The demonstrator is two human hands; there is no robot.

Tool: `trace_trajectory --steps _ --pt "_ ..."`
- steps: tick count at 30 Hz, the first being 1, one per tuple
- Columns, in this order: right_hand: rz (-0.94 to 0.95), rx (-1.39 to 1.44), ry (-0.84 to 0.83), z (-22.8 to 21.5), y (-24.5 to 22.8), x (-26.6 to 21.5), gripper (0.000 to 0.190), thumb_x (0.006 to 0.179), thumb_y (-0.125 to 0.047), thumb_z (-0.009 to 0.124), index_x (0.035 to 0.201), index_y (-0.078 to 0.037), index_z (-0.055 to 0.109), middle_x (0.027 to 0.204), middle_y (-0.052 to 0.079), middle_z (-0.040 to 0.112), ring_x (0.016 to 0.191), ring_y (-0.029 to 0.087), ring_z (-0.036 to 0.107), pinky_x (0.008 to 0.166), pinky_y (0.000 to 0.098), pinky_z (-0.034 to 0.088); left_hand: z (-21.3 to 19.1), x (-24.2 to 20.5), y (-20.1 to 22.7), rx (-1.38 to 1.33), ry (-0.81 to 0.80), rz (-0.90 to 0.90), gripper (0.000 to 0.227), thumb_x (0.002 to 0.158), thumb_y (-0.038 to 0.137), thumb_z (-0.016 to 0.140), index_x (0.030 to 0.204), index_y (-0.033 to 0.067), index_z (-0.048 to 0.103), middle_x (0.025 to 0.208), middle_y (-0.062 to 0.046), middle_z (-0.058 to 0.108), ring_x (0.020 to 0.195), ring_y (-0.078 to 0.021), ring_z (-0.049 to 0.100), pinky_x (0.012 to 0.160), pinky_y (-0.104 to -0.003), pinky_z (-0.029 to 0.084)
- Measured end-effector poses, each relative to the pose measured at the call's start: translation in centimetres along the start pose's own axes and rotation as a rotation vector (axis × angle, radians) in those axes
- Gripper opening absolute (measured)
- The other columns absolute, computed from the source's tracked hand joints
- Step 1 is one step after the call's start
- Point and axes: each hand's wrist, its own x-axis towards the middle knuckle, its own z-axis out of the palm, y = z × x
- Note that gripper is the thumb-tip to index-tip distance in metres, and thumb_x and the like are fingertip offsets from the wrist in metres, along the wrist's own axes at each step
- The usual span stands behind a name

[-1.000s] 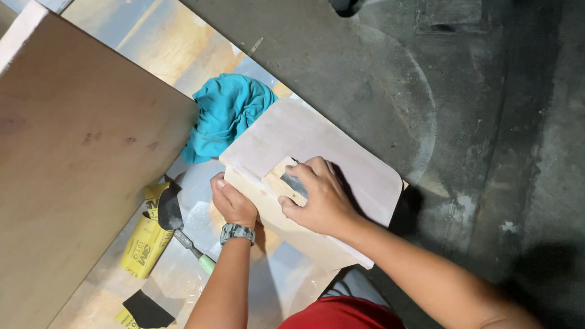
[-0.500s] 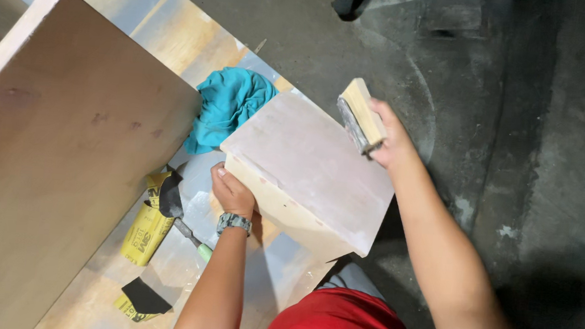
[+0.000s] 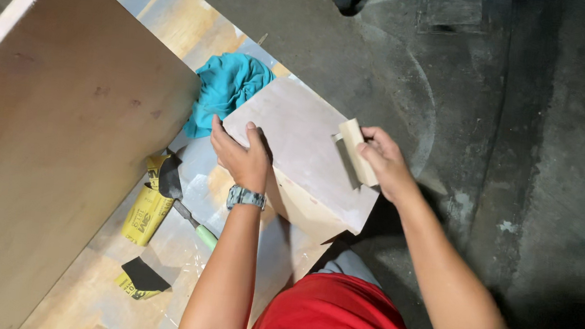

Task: The person sands the surfaces and edges of a wooden box using a sanding block and sandpaper, then handles a smaller piece of wood with sandpaper.

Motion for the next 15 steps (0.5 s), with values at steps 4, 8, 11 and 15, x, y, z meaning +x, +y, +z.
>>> trace_trajectory --steps 4,8,11,15 --pt "0.100 0.324 -0.003 1.4 -3.6 -3.1 0.046 0.097 -0.028 0.068 0.139 -0.010 0.066 0.111 0.018 0.074 0.098 0.028 0.072 0.086 0.0434 0.061 -0.8 -0.8 1.9 0.055 0.020 -0.041 0.082 0.102 0.037 0.077 0.171 0.0178 0.036 0.163 -0.018 0.043 0.152 -0.0424 0.045 0.121 -0.066 0.037" --pt "0.386 0.857 -0.012 1.1 -6.8 -4.0 0.048 0.096 -0.037 0.060 0.125 0.001 0.069 0.114 0.027 0.076 0.099 0.042 0.077 0.088 0.0559 0.064 -4.2 -4.5 9.0 -0.143 -0.163 0.364 0.058 0.102 0.011 0.075 0.153 -0.0078 0.053 0.136 -0.032 0.060 0.130 -0.0534 0.059 0.112 -0.061 0.046" --pt "0.425 0.921 -0.051 -0.1 -1.2 -1.7 0.052 0.095 -0.037 0.061 0.127 0.003 0.070 0.119 0.032 0.075 0.105 0.051 0.078 0.093 0.0640 0.063 -4.7 -8.0 11.6 -0.368 -0.620 0.179 0.050 0.104 0.018 0.072 0.147 -0.0067 0.064 0.120 -0.028 0.073 0.116 -0.0450 0.072 0.104 -0.056 0.056" --pt "0.390 0.858 -0.035 1.9 -3.2 -4.1 0.049 0.097 -0.039 0.064 0.127 -0.002 0.074 0.116 0.025 0.078 0.102 0.043 0.079 0.095 0.0593 0.065 -4.5 -10.6 12.4 -0.463 -0.851 -0.146 0.067 0.100 0.027 0.080 0.157 0.0003 0.059 0.118 -0.013 0.072 0.105 -0.0207 0.072 0.090 -0.041 0.063"
